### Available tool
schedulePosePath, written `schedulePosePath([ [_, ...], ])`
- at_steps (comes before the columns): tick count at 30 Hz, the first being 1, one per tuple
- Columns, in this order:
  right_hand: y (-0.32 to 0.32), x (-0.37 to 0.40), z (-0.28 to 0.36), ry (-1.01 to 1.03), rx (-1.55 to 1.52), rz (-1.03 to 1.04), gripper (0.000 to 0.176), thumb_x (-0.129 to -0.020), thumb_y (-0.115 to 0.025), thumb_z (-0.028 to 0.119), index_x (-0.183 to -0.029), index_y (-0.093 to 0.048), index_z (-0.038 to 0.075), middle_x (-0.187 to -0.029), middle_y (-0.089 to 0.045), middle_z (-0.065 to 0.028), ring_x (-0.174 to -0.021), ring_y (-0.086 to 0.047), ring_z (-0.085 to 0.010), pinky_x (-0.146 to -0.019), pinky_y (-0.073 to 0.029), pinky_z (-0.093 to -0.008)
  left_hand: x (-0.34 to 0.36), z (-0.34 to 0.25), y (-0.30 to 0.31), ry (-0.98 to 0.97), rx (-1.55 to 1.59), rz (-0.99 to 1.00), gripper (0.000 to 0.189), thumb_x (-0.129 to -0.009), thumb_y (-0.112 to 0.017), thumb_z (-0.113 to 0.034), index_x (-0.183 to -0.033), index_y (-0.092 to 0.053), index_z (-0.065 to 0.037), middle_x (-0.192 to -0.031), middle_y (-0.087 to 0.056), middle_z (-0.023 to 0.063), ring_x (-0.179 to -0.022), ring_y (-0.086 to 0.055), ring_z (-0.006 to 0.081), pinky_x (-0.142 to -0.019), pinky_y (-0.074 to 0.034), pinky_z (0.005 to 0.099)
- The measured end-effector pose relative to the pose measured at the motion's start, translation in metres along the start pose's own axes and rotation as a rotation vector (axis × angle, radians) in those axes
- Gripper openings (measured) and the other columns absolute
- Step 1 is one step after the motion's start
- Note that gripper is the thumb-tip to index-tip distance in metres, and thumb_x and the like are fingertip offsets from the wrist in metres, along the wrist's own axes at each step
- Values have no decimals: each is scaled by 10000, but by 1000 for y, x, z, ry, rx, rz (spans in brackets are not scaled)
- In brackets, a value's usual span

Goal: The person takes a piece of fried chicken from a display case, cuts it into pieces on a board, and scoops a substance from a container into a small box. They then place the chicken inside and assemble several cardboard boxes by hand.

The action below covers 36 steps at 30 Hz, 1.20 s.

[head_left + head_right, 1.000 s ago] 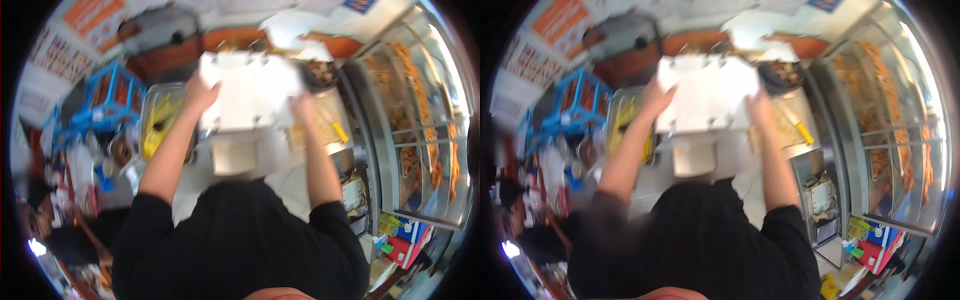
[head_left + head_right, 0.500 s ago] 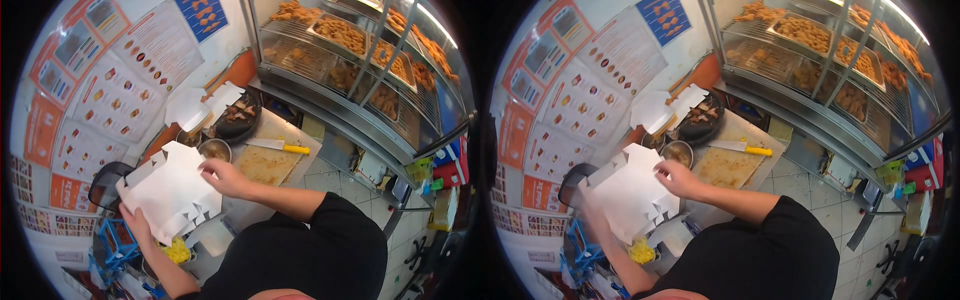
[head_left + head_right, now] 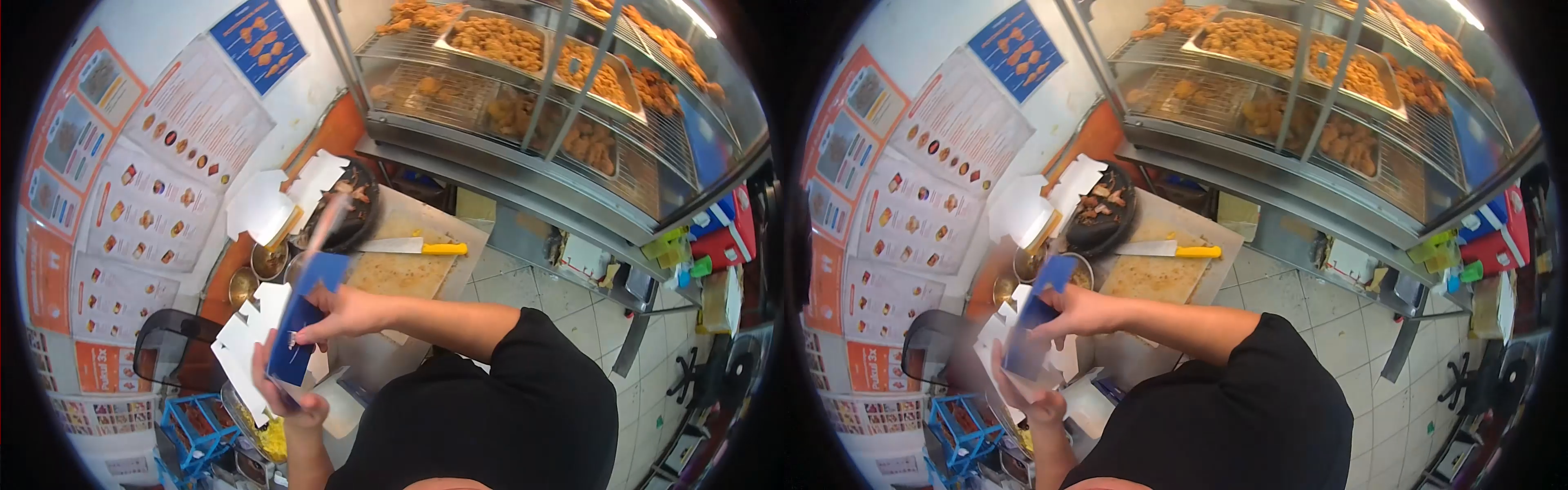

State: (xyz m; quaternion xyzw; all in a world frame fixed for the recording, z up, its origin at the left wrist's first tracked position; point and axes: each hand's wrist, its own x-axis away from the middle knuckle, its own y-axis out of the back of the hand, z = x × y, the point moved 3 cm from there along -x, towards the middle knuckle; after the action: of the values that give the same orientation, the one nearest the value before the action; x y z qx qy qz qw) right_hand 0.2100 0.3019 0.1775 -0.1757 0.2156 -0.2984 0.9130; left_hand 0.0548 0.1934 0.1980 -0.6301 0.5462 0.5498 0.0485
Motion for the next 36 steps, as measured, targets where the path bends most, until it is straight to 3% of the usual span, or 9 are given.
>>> schedulePosePath([
  [4, 12, 47, -29, -140, 56, -202, 366, -939, -711, 213, -1180, -581, -31, -995, -679, -81, -875, -665, -144, -766, -546, -303, -7, -6, -22, -15, -85, 188, 483, -1014, -519, -461, -1362, -425, -139, -1370, -393, 360, -1208, -526, 481, -920, -503, 539],
  [10, 0, 110, -32, -32, -38, -314, 338, -984, -607, 128, -1272, -546, -39, -1149, -682, -115, -974, -676, -188, -934, -543, -344, -18, -24, -8, 53, 503, 598, 282, -906, -723, -305, -1010, -653, -53, -1337, -503, 361, -1166, -584, 490, -975, -486, 504],
  [14, -41, 138, -66, -58, -43, -465, 371, -949, -626, 123, -1260, -557, -68, -1106, -701, -120, -1007, -695, -212, -912, -557, -350, 27, -36, -4, -110, 220, 531, 299, -843, -766, -117, -1124, -724, -25, -1381, -509, 292, -1252, -548, 460, -1017, -477, 472],
  [20, -127, 163, -81, 19, -482, -303, 362, -1011, -600, 188, -1333, -547, 31, -1305, -611, -142, -1187, -608, -256, -966, -524, -481, 93, -46, 65, -169, 244, 281, 424, -808, -818, -321, -1170, -685, -144, -1315, -558, 256, -1146, -603, 427, -912, -525, 485],
  [23, -130, 190, -97, -24, -366, -274, 633, -1020, -451, 482, -1361, -509, -48, -1319, -592, -213, -1233, -571, -329, -1048, -445, -498, 120, -56, 119, -249, 242, 212, 490, -750, -868, -336, -1145, -670, -122, -1239, -603, 189, -1071, -647, 361, -869, -544, 488],
  [26, -171, 157, -97, -156, -365, -346, 837, -1012, -254, 654, -1274, -554, -82, -1063, -689, -261, -901, -705, -385, -760, -582, -478, 165, -61, 172, -205, 252, 66, 528, -737, -880, -316, -1159, -653, -92, -1191, -631, 157, -1018, -677, 326, -842, -558, 457],
  [31, -224, 108, -148, -322, 84, -429, 197, -975, -617, 112, -947, -704, -63, -867, -716, -128, -766, -673, -184, -701, -532, -292, 241, -58, 251, -2, -6, -83, 590, -735, -887, -317, -1205, -623, -77, -1197, -639, 171, -1006, -687, 341, -806, -567, 424],
  [34, -304, 74, -185, -91, 758, -493, 236, -999, -629, 168, -885, -677, -32, -788, -651, -23, -707, -581, -88, -668, -459, -238, 280, -69, 287, 64, -172, -175, 654, -737, -894, -314, -1261, -588, -69, -1250, -626, 180, -1031, -688, 373, -825, -578, 442],
  [36, -343, 65, -220, -140, 558, -450, 277, -1022, -597, 193, -869, -664, -29, -752, -608, -1, -679, -544, -79, -642, -446, -243, 307, -69, 299, 72, -287, -268, 695, -727, -900, -303, -1293, -567, -74, -1273, -616, 179, -1083, -675, 394, -868, -579, 463],
])
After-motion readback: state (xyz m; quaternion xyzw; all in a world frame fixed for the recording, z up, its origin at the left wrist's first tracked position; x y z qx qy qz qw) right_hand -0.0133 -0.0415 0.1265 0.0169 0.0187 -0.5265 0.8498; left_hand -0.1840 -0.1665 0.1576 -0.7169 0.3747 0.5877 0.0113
